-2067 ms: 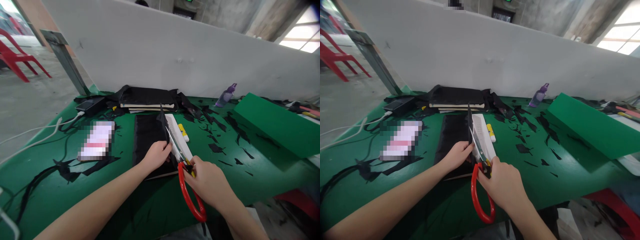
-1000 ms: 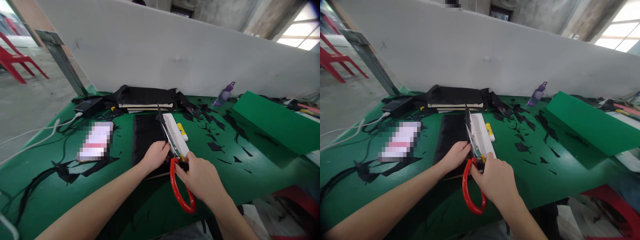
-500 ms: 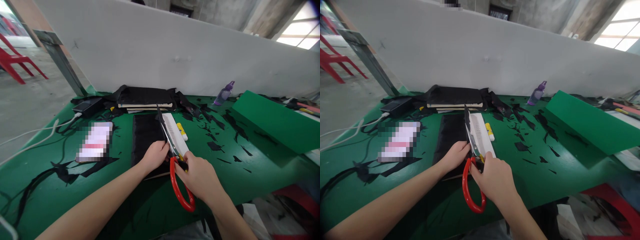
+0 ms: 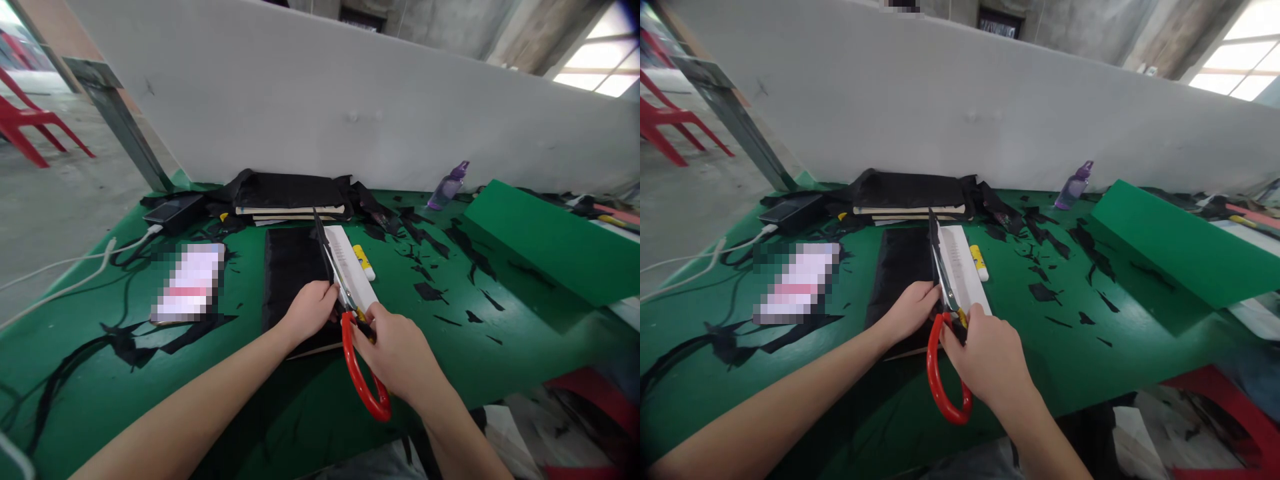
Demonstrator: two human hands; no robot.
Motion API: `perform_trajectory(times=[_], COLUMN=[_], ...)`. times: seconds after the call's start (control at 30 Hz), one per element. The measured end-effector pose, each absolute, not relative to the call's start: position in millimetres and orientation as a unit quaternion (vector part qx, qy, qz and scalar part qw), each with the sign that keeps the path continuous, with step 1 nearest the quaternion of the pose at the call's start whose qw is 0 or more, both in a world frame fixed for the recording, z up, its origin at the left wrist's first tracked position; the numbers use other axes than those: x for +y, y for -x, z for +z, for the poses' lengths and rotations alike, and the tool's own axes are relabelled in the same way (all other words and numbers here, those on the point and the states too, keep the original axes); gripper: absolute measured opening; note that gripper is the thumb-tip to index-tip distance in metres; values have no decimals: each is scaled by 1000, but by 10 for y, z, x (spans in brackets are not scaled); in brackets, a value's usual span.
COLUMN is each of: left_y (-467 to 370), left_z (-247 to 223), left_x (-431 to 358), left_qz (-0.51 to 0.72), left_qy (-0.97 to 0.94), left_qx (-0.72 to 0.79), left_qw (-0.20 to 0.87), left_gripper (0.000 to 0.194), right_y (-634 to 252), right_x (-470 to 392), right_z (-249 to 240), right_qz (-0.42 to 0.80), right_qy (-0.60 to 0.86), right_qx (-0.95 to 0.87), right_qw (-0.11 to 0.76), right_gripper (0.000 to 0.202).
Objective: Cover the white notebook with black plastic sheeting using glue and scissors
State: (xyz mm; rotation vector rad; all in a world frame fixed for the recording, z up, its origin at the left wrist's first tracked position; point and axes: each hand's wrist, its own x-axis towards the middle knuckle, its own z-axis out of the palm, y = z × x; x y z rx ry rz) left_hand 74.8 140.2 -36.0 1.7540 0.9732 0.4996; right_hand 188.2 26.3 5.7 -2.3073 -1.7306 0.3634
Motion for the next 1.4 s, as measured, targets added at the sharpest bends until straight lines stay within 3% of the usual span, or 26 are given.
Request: perform_trajectory(times=[1.4], left_y=[-759], left_z=[-428], left_x=[1441], left_qz=[207], left_qy=[-722], left_qx=[403], left_qw=[523], left_gripper=[42], right_y=[-1745], right_x=[266], right_z=[93], right_qz=[108], right_qy=[799], right_qx=[-589], right_qw=[57], right_gripper=[32])
